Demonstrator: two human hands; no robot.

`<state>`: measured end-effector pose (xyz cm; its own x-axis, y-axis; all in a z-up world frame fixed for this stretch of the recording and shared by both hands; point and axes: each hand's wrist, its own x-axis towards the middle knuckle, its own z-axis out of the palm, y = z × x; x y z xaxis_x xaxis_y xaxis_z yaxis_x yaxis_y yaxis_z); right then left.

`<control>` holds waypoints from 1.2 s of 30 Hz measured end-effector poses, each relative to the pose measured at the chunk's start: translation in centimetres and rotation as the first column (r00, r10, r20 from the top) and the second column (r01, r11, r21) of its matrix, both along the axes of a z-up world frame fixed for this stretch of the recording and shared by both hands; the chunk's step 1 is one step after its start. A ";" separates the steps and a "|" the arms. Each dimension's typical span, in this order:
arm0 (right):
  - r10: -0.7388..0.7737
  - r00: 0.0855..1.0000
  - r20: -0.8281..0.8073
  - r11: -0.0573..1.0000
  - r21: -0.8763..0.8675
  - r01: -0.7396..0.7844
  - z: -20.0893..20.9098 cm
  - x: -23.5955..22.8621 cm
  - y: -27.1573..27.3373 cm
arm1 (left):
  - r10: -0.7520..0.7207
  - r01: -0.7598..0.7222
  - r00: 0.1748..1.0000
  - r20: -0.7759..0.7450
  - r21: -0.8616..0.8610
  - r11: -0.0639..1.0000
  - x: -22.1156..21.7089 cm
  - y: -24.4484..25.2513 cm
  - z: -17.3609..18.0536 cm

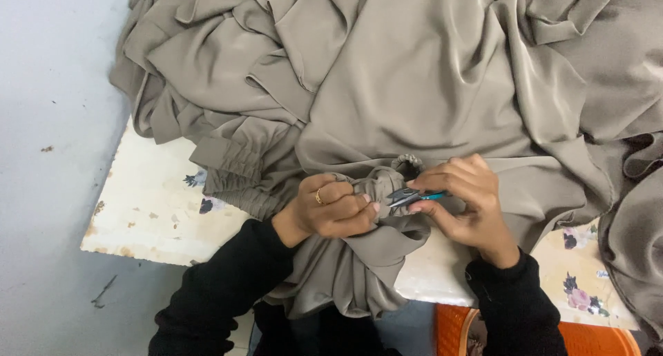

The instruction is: Trimming loose threads from the waistbands and seams of grey garments using manual thread snips.

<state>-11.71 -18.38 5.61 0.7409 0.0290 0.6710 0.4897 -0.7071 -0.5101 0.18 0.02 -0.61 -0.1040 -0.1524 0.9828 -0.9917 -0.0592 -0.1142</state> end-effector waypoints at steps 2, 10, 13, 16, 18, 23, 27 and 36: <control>0.012 1.000 -0.012 1.000 -0.006 -0.012 -0.1 0.0 0.1 | -0.008 0.008 1.000 -0.014 -0.012 1.000 0.1 -0.1 0.1; -0.065 0.993 0.098 0.993 -0.096 0.074 -0.4 0.0 0.7 | -0.037 0.037 0.999 -0.016 0.010 0.999 0.8 -0.1 1.1; -0.084 0.992 0.094 0.993 -0.074 0.091 -1.0 -0.2 0.2 | -0.025 0.025 1.000 -0.016 0.007 1.000 0.8 -0.2 0.8; -0.085 0.991 0.103 0.989 0.133 0.071 -4.6 -0.4 -1.7 | -0.037 0.037 0.999 -0.008 0.037 0.999 0.8 0.1 0.6; -0.058 0.992 0.110 0.980 0.197 0.035 -5.2 -0.9 -2.3 | -0.002 0.002 1.000 -0.011 0.042 0.999 0.6 0.1 0.6; -0.041 0.991 0.127 0.995 0.095 0.029 -3.1 -0.8 -0.4 | 0.089 -0.088 0.996 -0.015 0.072 0.993 0.3 0.3 3.8; 0.004 0.989 0.151 0.995 -0.101 0.011 -2.5 -0.7 0.0 | 0.085 -0.083 0.996 -0.017 0.101 0.991 0.2 0.2 3.6; 0.033 0.986 0.161 0.953 -0.302 0.018 -2.9 -1.0 0.1 | 0.131 -0.132 0.991 0.014 0.118 0.984 0.5 -0.2 1.0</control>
<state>-12.73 -18.24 2.67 0.6222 0.2535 0.7407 0.5536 -0.8114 -0.1873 0.68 -0.18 0.41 -0.0813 -0.2802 0.9565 -0.9755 -0.1745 -0.1340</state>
